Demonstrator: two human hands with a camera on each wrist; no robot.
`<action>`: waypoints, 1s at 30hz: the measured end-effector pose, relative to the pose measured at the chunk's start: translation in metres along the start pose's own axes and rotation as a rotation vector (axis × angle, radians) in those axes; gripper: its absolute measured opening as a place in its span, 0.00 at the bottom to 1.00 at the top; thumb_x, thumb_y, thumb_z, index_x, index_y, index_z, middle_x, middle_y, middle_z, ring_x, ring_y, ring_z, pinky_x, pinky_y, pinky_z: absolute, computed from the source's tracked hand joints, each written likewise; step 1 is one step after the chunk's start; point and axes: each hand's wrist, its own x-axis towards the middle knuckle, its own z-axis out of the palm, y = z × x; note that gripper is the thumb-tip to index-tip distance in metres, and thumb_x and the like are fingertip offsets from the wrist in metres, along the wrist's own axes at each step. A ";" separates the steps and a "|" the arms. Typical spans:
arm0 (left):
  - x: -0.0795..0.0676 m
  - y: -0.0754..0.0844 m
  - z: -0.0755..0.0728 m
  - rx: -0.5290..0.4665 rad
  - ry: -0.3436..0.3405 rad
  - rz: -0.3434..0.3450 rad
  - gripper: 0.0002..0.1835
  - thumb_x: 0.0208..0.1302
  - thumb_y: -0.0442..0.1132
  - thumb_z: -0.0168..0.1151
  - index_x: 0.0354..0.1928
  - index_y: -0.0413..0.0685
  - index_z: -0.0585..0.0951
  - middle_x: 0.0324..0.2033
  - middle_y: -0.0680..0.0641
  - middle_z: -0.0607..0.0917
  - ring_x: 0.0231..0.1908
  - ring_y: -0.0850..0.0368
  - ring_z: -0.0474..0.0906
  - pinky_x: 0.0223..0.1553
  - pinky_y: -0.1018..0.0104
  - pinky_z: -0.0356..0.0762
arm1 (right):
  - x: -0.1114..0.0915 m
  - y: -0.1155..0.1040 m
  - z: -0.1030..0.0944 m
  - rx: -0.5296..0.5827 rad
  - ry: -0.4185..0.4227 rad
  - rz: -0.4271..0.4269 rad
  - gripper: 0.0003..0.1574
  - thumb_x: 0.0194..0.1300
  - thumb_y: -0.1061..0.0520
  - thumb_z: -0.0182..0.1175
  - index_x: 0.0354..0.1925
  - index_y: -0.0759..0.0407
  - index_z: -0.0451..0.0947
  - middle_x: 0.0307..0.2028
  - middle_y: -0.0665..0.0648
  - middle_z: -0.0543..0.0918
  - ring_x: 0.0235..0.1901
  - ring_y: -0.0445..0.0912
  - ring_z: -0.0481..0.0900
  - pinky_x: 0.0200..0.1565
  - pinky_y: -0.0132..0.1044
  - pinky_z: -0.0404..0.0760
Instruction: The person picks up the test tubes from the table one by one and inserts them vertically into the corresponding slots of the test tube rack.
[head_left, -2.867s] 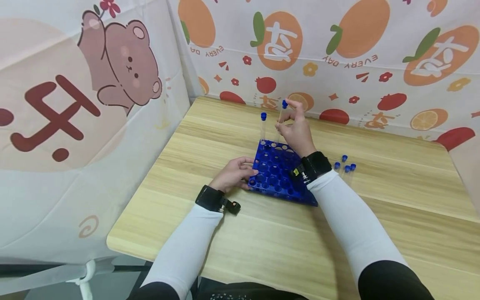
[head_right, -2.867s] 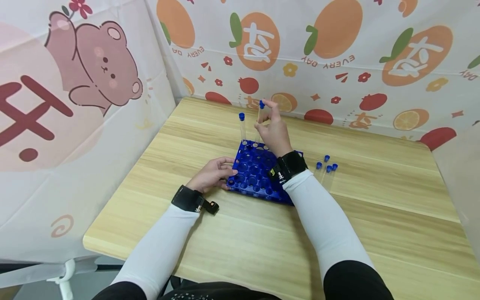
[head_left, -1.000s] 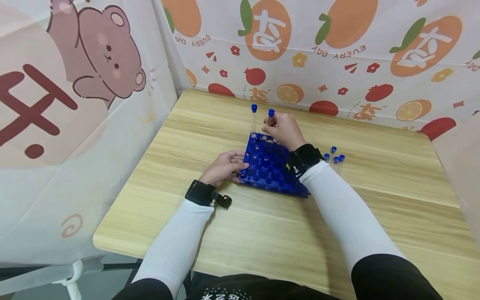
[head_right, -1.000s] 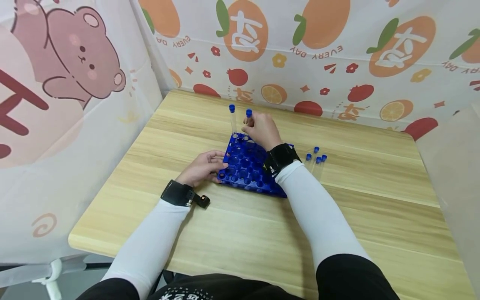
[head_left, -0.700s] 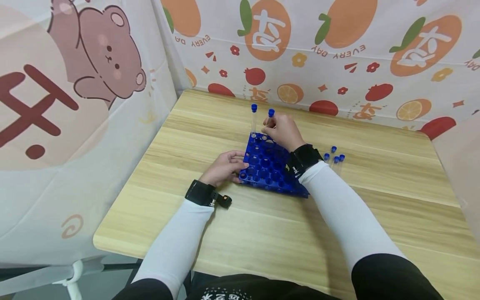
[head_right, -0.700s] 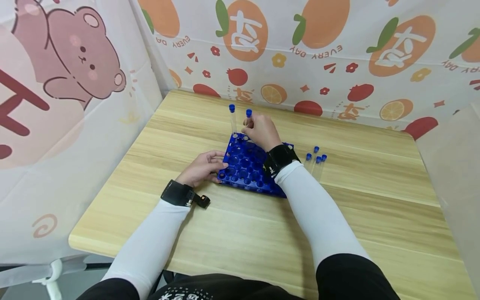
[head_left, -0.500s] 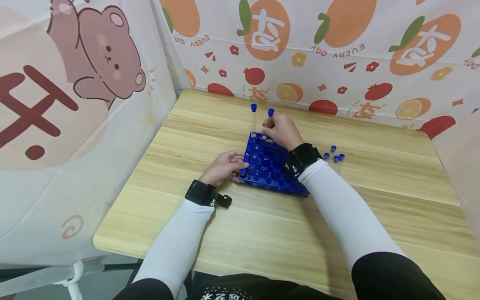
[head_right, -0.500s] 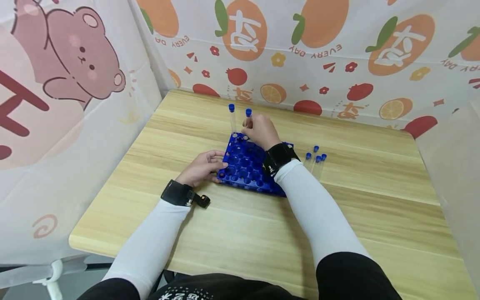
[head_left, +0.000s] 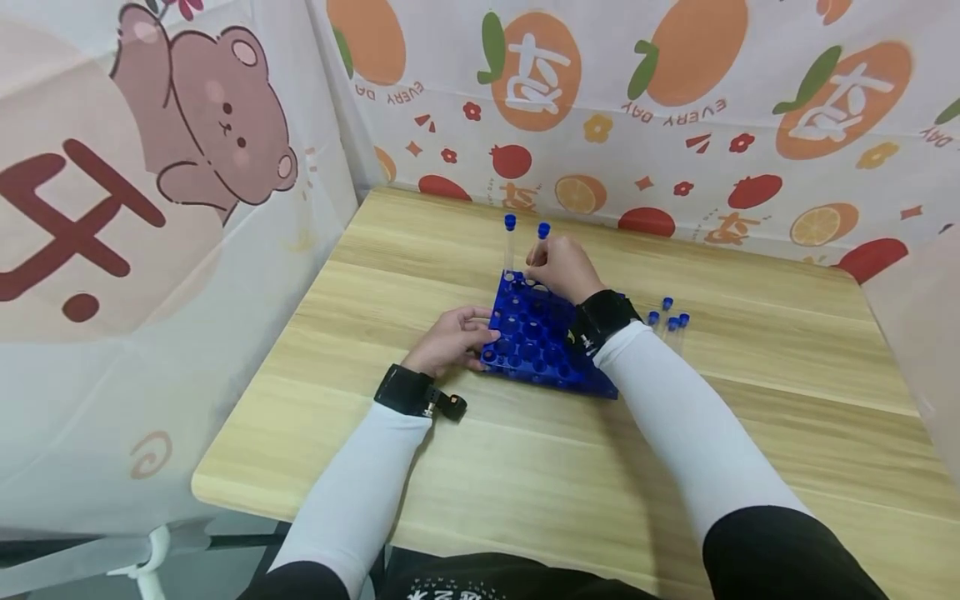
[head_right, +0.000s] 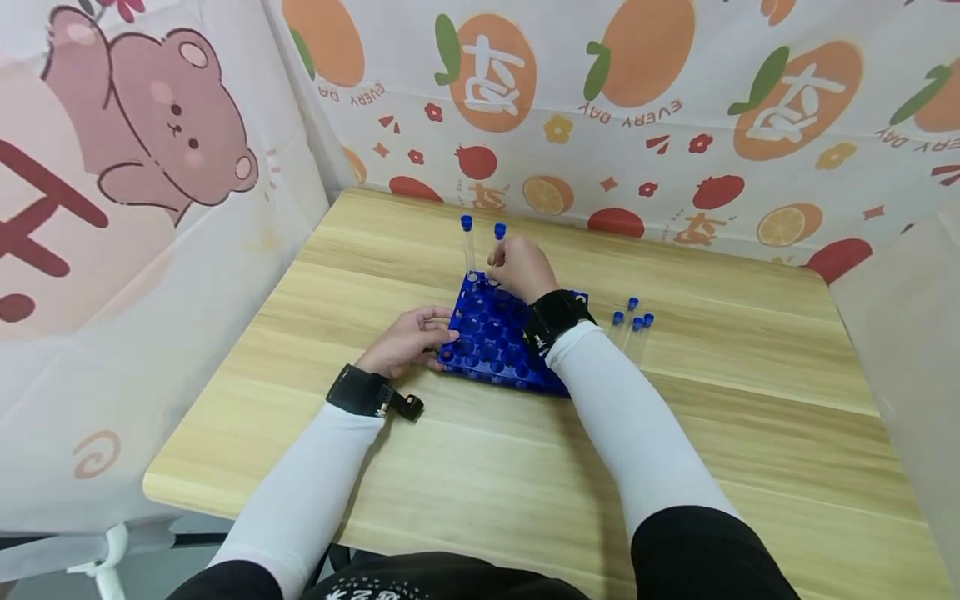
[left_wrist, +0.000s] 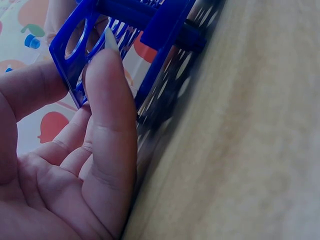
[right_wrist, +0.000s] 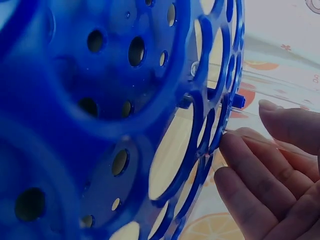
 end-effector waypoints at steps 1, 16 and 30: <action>0.001 -0.002 0.001 -0.003 0.001 0.001 0.24 0.65 0.32 0.63 0.62 0.44 0.72 0.35 0.50 0.84 0.28 0.58 0.79 0.21 0.66 0.85 | -0.001 0.001 0.000 0.010 -0.002 -0.002 0.09 0.62 0.54 0.69 0.36 0.59 0.82 0.37 0.56 0.84 0.37 0.49 0.78 0.44 0.41 0.83; 0.004 -0.008 0.008 -0.012 -0.007 -0.005 0.23 0.65 0.31 0.62 0.62 0.42 0.72 0.33 0.51 0.84 0.26 0.59 0.77 0.20 0.66 0.84 | -0.014 0.015 -0.009 0.115 -0.083 0.054 0.44 0.58 0.50 0.72 0.67 0.65 0.68 0.40 0.57 0.87 0.41 0.49 0.85 0.51 0.46 0.85; -0.001 0.000 0.001 0.028 0.004 0.015 0.24 0.66 0.33 0.62 0.63 0.42 0.71 0.37 0.48 0.84 0.27 0.58 0.78 0.24 0.65 0.86 | -0.055 0.071 -0.071 0.078 -0.025 0.086 0.47 0.61 0.40 0.68 0.71 0.57 0.64 0.53 0.63 0.82 0.54 0.57 0.79 0.56 0.55 0.81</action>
